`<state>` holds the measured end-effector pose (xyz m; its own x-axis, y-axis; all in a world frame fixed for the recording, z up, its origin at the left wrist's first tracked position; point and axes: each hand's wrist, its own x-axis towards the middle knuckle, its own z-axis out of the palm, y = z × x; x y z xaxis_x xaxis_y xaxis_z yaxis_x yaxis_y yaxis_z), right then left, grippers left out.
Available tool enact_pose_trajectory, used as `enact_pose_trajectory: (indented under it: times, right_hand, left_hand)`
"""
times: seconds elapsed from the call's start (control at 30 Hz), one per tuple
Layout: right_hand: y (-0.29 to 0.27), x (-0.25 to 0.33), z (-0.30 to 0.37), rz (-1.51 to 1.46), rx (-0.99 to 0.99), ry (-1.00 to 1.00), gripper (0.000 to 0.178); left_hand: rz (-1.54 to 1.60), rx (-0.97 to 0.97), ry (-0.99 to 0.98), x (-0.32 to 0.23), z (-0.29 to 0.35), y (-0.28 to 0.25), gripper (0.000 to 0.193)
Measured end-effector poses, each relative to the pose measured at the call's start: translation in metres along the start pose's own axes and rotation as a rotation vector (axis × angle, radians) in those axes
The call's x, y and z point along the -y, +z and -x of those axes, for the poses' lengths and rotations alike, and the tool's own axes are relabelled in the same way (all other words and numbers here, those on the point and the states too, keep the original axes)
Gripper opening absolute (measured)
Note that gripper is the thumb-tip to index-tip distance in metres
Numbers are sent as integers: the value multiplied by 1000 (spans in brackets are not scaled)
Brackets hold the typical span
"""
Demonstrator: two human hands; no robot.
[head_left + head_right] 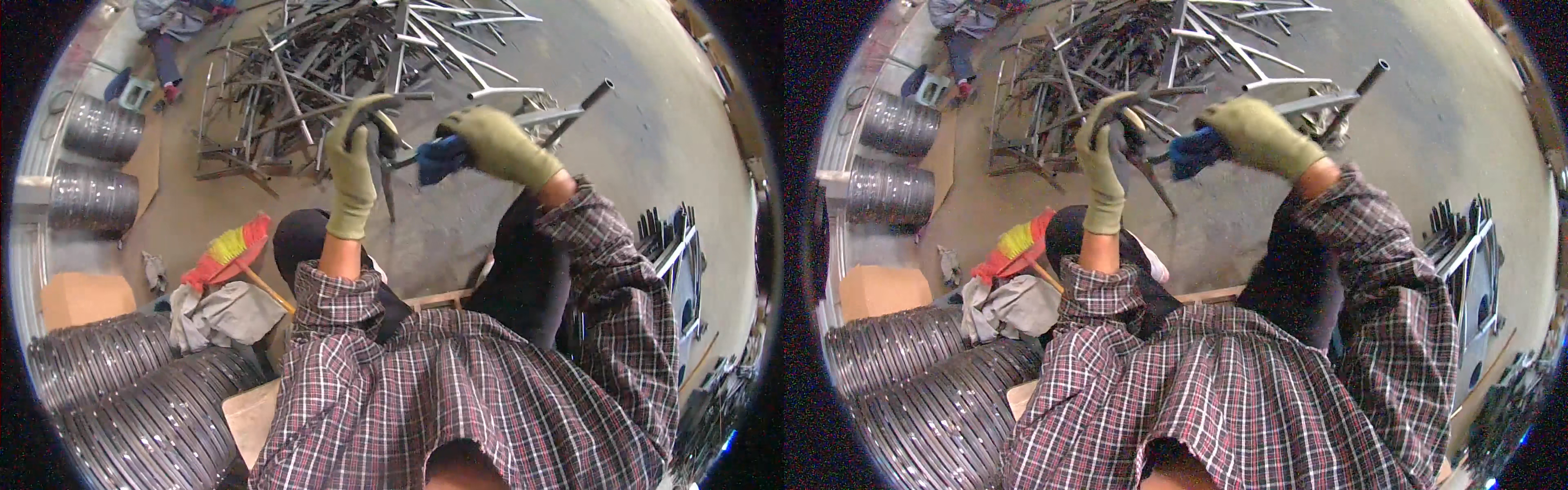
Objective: Cleaning and wiping down metal frame components in a workshop.
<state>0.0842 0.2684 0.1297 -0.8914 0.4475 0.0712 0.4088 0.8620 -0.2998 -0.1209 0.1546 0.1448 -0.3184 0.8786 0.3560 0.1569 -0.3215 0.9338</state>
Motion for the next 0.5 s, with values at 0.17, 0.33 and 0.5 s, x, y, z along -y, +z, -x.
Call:
enact_pose_trajectory:
  times: [0.17,0.33,0.5]
  right_hand:
    - [-2,12,2,40,-32,63,22]
    - [46,83,-33,-90,-314,-60,15]
    - [37,60,-18,-19,-157,-29,19]
  left_hand:
    - [76,-152,243,42,2,7,35]
    - [-36,-31,115,11,8,11,32]
    - [-143,62,151,-8,11,9,42]
